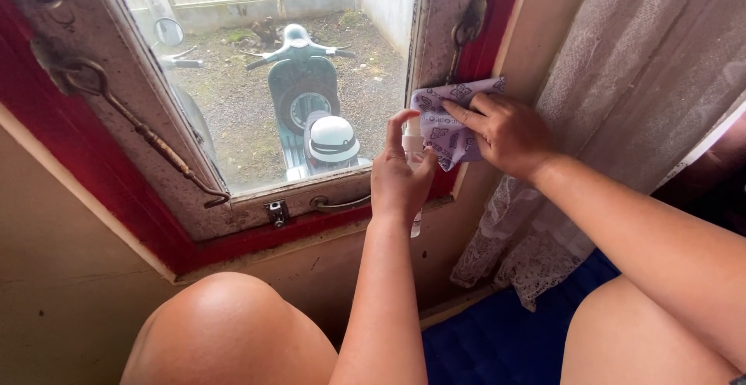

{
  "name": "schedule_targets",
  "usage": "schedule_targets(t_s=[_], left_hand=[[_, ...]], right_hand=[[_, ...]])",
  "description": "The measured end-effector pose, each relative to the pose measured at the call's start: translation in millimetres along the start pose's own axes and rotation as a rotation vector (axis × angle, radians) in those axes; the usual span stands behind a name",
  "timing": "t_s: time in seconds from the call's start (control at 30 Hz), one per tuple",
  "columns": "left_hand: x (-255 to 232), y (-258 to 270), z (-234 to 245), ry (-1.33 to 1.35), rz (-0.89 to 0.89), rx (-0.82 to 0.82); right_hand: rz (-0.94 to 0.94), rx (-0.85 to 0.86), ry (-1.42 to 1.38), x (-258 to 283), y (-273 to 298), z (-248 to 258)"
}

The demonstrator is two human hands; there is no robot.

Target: The person sits on a blue mat and cleans the red window frame using a spray bottle and a cloth. They repeatedly spray the frame and wipe it with the cloth, focusing on the lower and side sections of the frame.

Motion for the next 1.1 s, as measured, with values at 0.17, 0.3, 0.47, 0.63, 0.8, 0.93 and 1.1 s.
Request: schedule_targets(t_s=[0.17, 0.3, 0.47, 0.63, 0.8, 0.93, 1.1], left_hand=[[-1, -3, -2, 0.027, -0.018, -0.012], [0, -3, 3, 0.045, -0.028, -0.026], [9, -2, 8, 0.026, -0.035, -0.045], [9, -5, 7, 0.034, -0.023, -0.048], [0, -6, 9, 0.040, -0.050, -0.041], [-1, -2, 11, 0.000, -0.051, -0.032], [-7, -3, 11, -0.034, -0.066, -0.025]], right_hand=[[0.003, 0.001, -0.024, 2, -3, 6], [0.006, 0.004, -0.012, 4, -2, 9], [0.013, -0.013, -0.012, 3, 0, 6], [0.013, -0.021, -0.018, 2, 0, 4], [0.009, -0.031, -0.022, 1, -1, 3], [0.030, -0.049, -0.003, -1, 1, -1], [0.117, -0.123, 0.117, 11, -4, 19]])
Point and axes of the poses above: each hand's wrist, its own y-axis away from the middle knuckle, its own z-axis out of the back of the hand, x = y × z, the point moved 5 cm from there along -y, towards the middle knuckle, and after that the axes turned 4 degrees about -x, right-handed, at the moved point
